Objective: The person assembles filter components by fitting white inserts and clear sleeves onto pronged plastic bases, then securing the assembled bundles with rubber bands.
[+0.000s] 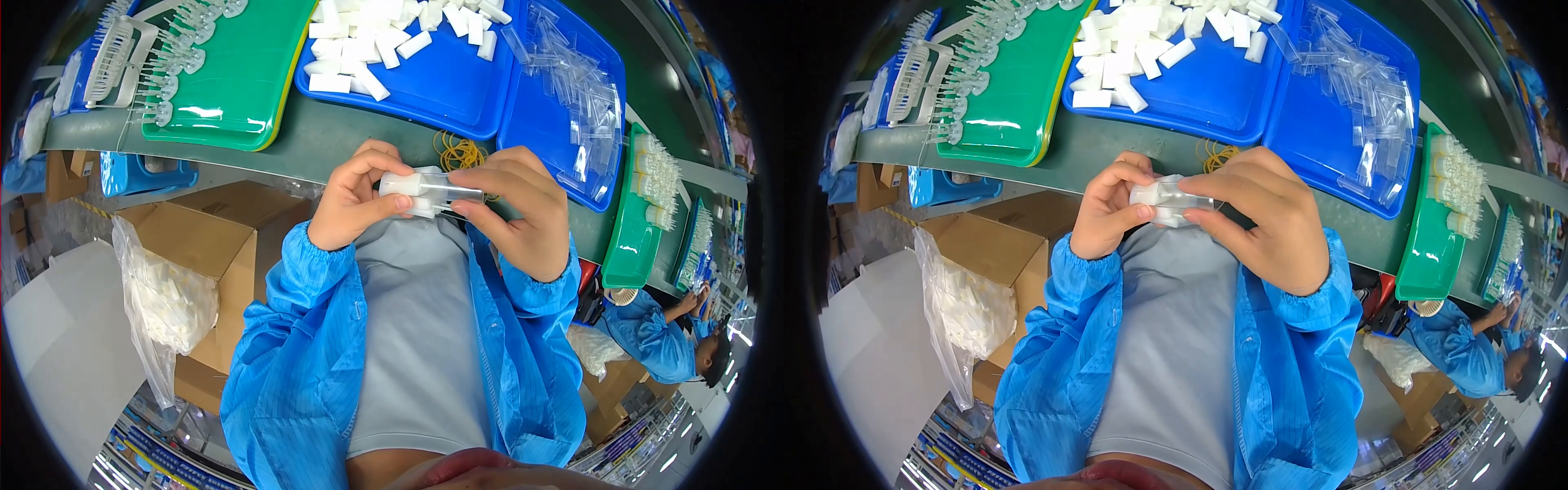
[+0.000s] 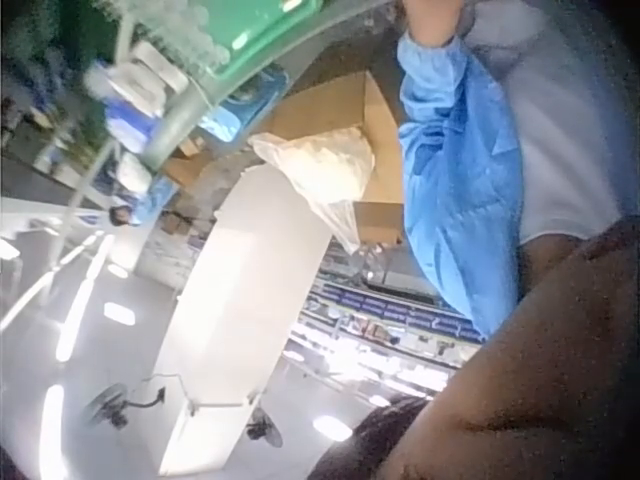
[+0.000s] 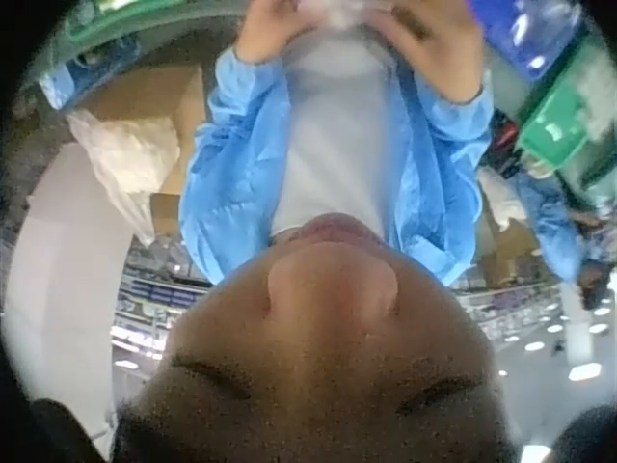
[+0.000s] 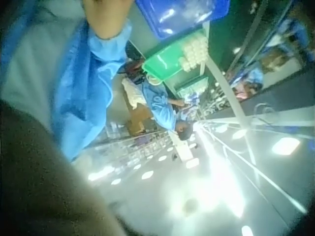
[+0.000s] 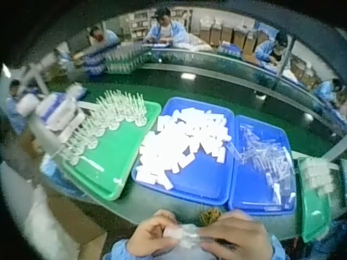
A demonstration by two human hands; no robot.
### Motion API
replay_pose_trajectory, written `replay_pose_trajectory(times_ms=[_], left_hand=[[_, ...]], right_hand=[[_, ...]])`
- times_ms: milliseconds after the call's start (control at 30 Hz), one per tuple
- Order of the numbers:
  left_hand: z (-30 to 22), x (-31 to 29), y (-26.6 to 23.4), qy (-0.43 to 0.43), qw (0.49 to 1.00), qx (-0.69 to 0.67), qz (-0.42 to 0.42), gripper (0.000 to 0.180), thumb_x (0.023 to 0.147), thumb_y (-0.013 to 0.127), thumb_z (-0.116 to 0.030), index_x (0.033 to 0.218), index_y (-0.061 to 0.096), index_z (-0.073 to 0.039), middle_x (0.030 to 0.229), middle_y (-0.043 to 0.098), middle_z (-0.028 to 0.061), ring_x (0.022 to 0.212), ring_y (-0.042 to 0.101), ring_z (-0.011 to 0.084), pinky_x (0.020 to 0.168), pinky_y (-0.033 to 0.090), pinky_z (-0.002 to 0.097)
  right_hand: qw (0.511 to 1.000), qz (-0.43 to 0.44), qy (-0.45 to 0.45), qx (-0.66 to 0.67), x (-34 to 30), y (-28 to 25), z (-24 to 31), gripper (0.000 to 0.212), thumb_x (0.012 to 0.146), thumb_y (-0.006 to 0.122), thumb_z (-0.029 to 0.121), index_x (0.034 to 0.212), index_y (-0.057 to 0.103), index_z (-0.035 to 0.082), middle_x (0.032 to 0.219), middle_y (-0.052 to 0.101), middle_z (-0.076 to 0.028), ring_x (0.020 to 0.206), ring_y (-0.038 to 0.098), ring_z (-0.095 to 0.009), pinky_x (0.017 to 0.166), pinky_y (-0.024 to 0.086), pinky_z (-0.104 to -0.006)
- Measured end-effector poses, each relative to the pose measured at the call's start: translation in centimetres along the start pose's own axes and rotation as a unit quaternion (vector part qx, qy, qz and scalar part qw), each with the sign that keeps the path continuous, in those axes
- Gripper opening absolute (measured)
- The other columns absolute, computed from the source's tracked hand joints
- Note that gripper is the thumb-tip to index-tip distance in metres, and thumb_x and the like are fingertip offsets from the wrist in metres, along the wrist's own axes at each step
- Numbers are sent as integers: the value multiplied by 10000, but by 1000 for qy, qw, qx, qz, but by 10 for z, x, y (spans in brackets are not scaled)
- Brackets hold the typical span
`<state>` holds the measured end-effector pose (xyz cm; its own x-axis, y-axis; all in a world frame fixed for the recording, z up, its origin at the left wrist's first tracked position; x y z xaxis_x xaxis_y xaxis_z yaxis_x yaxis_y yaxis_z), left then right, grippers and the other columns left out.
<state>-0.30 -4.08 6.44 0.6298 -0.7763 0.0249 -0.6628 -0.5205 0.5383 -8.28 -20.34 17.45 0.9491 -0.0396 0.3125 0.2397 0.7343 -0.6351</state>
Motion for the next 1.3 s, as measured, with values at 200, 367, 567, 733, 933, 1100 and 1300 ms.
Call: replay_pose_trajectory(times_ms=[200,367,567,733,933,1100,1300], left_hand=[[1,-1,2,-1,1000,-20,-7,296,792,692,33,1072,600,5,1097,430,76,987,569,196,724,590,307],[-1,0,6,12,1000,1,-5,269,809,683,11,1065,601,-5,1089,429,73,988,558,183,704,582,293],[-9,-1,11,71,990,122,16,191,831,652,1,1009,591,-32,1060,425,77,956,517,151,693,578,266],[-20,-3,17,38,982,183,-1,171,835,654,-19,991,595,-53,1039,431,77,925,516,148,698,538,255],[-28,-3,14,-17,976,219,-4,207,811,687,-29,998,601,-41,1034,457,71,939,534,155,716,529,263],[-29,-2,9,-17,977,212,-21,268,790,696,2,1041,604,-23,1049,470,69,971,546,161,725,545,257],[-19,-6,-12,-30,997,-54,-41,374,883,617,-69,1242,537,3,1226,512,103,1091,575,223,770,578,291]], right_hand=[[998,-16,9,55,-6,6,-8,281,674,797,85,937,709,43,816,685,-78,779,620,-237,696,486,-322],[993,-64,-23,92,-14,12,-16,282,648,818,64,907,710,38,847,704,-84,782,636,-231,685,499,-316],[982,-108,-63,144,-23,19,-24,275,627,833,51,870,707,45,846,708,-92,780,641,-229,658,506,-306],[980,-111,-75,150,-23,20,-25,263,626,834,60,857,708,45,840,708,-94,779,642,-224,653,506,-302],[989,-52,-92,108,-16,12,-20,272,627,824,86,877,723,54,839,686,-70,793,624,-232,679,500,-315],[997,-1,-82,16,-10,6,-14,318,635,788,78,946,724,60,880,658,-58,863,584,-243,737,491,-336],[995,-22,-91,-38,-12,-3,-18,311,650,768,46,957,716,38,927,673,-79,913,605,-262,773,502,-343]])
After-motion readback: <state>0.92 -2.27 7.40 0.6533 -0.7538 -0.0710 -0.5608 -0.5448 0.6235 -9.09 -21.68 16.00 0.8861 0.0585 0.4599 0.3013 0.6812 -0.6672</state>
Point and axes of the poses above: each hand's wrist, its own x-axis towards the middle knuckle, its own y-axis out of the palm, z = x × y, the point moved 4 cm from there along x, towards the middle knuckle
